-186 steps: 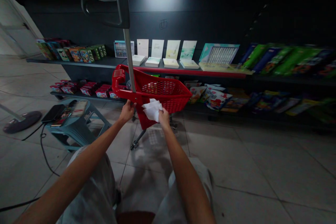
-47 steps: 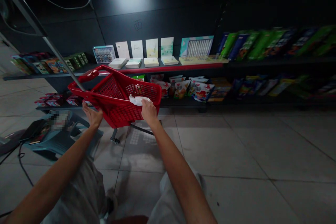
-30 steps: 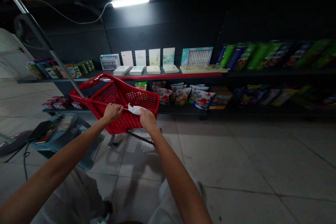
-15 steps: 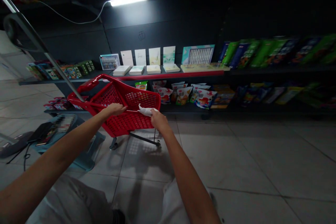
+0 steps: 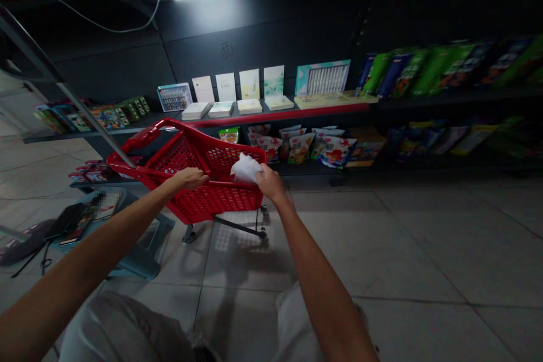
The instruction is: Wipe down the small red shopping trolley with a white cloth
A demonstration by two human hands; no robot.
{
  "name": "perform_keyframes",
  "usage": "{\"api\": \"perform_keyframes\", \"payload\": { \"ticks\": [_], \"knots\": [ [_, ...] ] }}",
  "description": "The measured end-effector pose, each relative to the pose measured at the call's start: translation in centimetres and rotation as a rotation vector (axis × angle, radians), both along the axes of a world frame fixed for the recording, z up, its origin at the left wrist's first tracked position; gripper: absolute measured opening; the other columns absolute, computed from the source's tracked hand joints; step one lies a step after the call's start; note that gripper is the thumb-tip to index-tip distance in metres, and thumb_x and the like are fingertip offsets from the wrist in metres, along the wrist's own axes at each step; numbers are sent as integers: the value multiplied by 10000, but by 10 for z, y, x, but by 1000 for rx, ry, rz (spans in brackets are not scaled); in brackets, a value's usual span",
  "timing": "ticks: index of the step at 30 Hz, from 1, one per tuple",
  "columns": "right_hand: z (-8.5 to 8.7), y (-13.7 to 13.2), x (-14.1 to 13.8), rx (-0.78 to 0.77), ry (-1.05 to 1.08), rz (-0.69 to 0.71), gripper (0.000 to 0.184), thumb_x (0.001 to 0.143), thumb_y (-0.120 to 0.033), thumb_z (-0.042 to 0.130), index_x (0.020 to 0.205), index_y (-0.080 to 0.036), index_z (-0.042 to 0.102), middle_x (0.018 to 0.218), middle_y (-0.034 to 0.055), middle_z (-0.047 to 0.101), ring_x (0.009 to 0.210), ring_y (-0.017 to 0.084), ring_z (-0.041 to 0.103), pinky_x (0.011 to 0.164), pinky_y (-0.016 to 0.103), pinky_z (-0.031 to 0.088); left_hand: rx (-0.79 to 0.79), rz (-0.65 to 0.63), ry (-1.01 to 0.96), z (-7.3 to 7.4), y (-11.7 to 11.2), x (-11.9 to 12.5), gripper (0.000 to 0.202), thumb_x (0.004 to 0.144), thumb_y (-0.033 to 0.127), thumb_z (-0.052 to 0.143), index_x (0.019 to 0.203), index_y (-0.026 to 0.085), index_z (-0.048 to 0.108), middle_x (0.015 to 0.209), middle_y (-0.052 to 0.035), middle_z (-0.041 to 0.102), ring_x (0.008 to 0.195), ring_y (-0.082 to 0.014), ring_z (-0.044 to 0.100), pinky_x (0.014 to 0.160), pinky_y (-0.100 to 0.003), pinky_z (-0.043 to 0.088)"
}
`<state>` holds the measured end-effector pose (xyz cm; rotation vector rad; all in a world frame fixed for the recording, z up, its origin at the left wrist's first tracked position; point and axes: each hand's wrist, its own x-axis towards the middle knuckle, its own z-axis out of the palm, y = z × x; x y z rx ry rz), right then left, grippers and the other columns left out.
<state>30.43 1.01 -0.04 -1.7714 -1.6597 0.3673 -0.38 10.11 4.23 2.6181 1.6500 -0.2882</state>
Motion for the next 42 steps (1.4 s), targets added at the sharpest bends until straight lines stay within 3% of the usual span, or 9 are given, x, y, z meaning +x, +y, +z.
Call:
{"api": "perform_keyframes", "payload": {
  "ticks": [5, 7, 12, 16, 21, 26, 32, 36, 42],
  "knots": [
    [2, 10, 4, 180, 250, -187, 473, 1019, -323, 233, 1117, -142, 659, 1078, 155, 748, 876, 233, 667, 722, 275, 471, 38, -86, 90, 4, -12, -5, 537, 1011, 467, 365, 1016, 189, 824, 1029, -193, 783, 1020, -325, 749, 898, -384, 531],
    [3, 5, -6, 177, 212, -92, 470, 1022, -317, 231, 1082, -151, 667, 1061, 136, 749, 870, 222, 662, 741, 271, 470, 63, -100, 113, 5, -14, -6, 575, 1017, 481, 336, 1031, 182, 827, 1022, -194, 784, 1021, -331, 748, 886, -382, 530],
    [5, -28, -49, 28, -160, 403, 269, 956, -246, 452, 1124, -193, 654, 1003, 77, 755, 900, 219, 690, 809, 272, 459, 131, -101, 150, 5, -15, -9, 624, 1016, 498, 312, 984, 169, 841, 1010, -198, 787, 1010, -324, 750, 881, -376, 523],
    [0, -45, -65, 56, -246, 446, 307, 964, -239, 508, 1258, -207, 591, 1137, 83, 746, 1001, 229, 708, 845, 292, 491, 205, -28, 156, 6, -16, -11, 642, 1005, 495, 304, 981, 145, 842, 1026, -220, 784, 991, -337, 753, 865, -391, 526],
    [-27, -50, -57, 249, -204, 532, 368, 945, -151, 543, 1311, -183, 579, 1378, 127, 672, 1241, 235, 653, 1061, 368, 503, 178, 18, 183, 11, -14, -19, 623, 990, 512, 310, 1029, 181, 836, 1068, -190, 789, 1033, -310, 747, 899, -364, 522],
    [-47, -60, -49, 432, -267, 590, 502, 889, -99, 575, 1387, -158, 564, 1548, 160, 548, 1446, 285, 511, 1208, 489, 418, 22, 51, 167, 18, -1, -29, 528, 933, 531, 395, 1108, 275, 822, 1139, -120, 792, 1069, -295, 740, 914, -343, 527],
    [-51, -66, -35, 437, -282, 606, 634, 822, -73, 568, 1449, -145, 514, 1505, 155, 588, 1454, 254, 509, 1265, 505, 358, 7, 181, 138, 17, 5, -35, 590, 893, 615, 429, 1122, 230, 812, 1205, -161, 769, 1091, -332, 730, 915, -364, 537],
    [-51, -64, -31, 416, -274, 512, 433, 838, -102, 567, 1266, -157, 600, 1375, 147, 670, 1402, 277, 546, 1285, 551, 290, 68, 85, 137, 14, 1, -38, 589, 929, 603, 390, 1079, 235, 825, 1144, -154, 786, 1073, -308, 737, 931, -345, 527],
    [-39, -63, -52, 361, -303, 306, 164, 873, -117, 534, 1000, -197, 599, 1019, 95, 713, 1022, 244, 638, 1246, 468, 316, 103, 11, 135, 12, -4, -37, 572, 955, 537, 377, 1035, 217, 845, 1062, -167, 794, 1036, -320, 743, 913, -366, 522]
  ]
}}
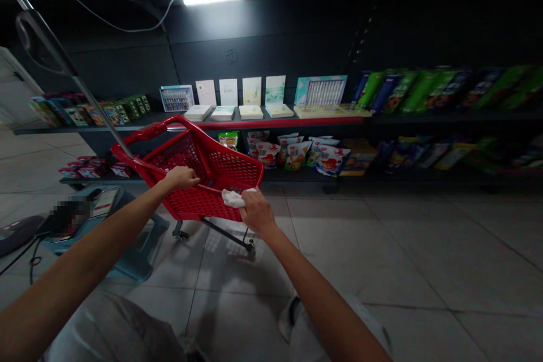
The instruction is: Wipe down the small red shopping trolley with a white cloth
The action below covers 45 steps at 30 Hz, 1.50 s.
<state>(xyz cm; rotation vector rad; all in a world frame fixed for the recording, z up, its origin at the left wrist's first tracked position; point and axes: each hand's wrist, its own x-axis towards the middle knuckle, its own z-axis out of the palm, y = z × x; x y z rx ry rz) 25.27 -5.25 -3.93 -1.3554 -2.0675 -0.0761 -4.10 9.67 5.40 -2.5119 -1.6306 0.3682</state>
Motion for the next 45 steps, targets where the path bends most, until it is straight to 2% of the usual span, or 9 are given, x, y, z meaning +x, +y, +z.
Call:
{"api": "perform_keyframes", "payload": {
  "ticks": [5, 9, 15, 21, 27, 31, 40, 42, 45],
  "knots": [
    [8, 0, -10, -30, -63, -64, 76, 909, -160, 535, 949, -212, 573, 972, 89, 685, 1018, 254, 587, 1084, 368, 418, 206, 130, -85, -12, -5, 3, 545, 962, 448, 370, 1014, 185, 844, 1125, -183, 774, 1151, -329, 683, 1021, -432, 466],
    [9, 2, -12, -44, -78, -94, 77, 936, -169, 509, 959, -209, 570, 1002, 92, 684, 1015, 244, 572, 994, 340, 412, 358, 166, -141, -24, -13, 10, 531, 967, 375, 354, 1056, 157, 829, 1328, -194, 697, 1446, -343, 451, 1214, -537, 274],
    [12, 2, -16, -63, -99, -144, 66, 945, -179, 506, 935, -212, 562, 980, 77, 681, 996, 231, 564, 907, 315, 387, 545, 407, -293, -40, -26, 27, 574, 870, 322, 463, 1352, 99, 680, 1750, -169, 167, 1628, -355, -107, 1256, -678, -83],
    [17, 3, -18, -108, -133, -201, 30, 948, -237, 569, 929, -214, 563, 944, 56, 678, 917, 214, 589, 807, 307, 376, 431, 480, -322, -39, -21, 30, 597, 822, 369, 541, 1338, 107, 688, 1746, -169, 182, 1610, -409, -152, 1217, -716, -162],
    [18, 1, -23, -71, -136, -146, 52, 940, -262, 597, 932, -219, 570, 917, 66, 681, 905, 231, 595, 799, 318, 409, 323, 357, -306, -27, -17, 17, 486, 917, 372, 445, 1224, 179, 769, 1637, -162, 426, 1629, -378, 2, 1219, -722, -153],
    [14, -5, -31, -27, -105, -51, 79, 902, -203, 601, 978, -213, 581, 964, 87, 691, 979, 257, 597, 908, 343, 454, 343, 372, -300, -24, -19, 11, 523, 895, 385, 487, 1300, 154, 723, 1708, -150, 308, 1633, -360, -41, 1265, -663, -109],
    [8, -11, -53, 32, -42, 8, 111, 880, -159, 549, 975, -205, 584, 903, 90, 688, 921, 264, 606, 1117, 409, 421, 273, 875, -648, -30, -17, 50, 711, 865, 301, 535, 1520, 35, 462, 1752, -196, -127, 1620, -412, -1, 1208, -520, 407],
    [7, -11, -56, 34, -42, 19, 105, 887, -164, 538, 974, -205, 579, 899, 90, 685, 919, 265, 607, 1122, 412, 421, 304, 1021, -729, -33, -15, 66, 698, 892, 296, 498, 1538, 37, 439, 1757, -192, -103, 1613, -439, 58, 1199, -535, 419],
    [2, -11, -57, 36, -5, 58, 160, 888, -155, 522, 1030, -210, 572, 968, 95, 693, 974, 264, 618, 1128, 417, 423, 435, 976, -751, -42, -18, 78, 686, 881, 298, 527, 1520, 55, 458, 1756, -215, -40, 1606, -460, 91, 1205, -607, 384]
  ]
}}
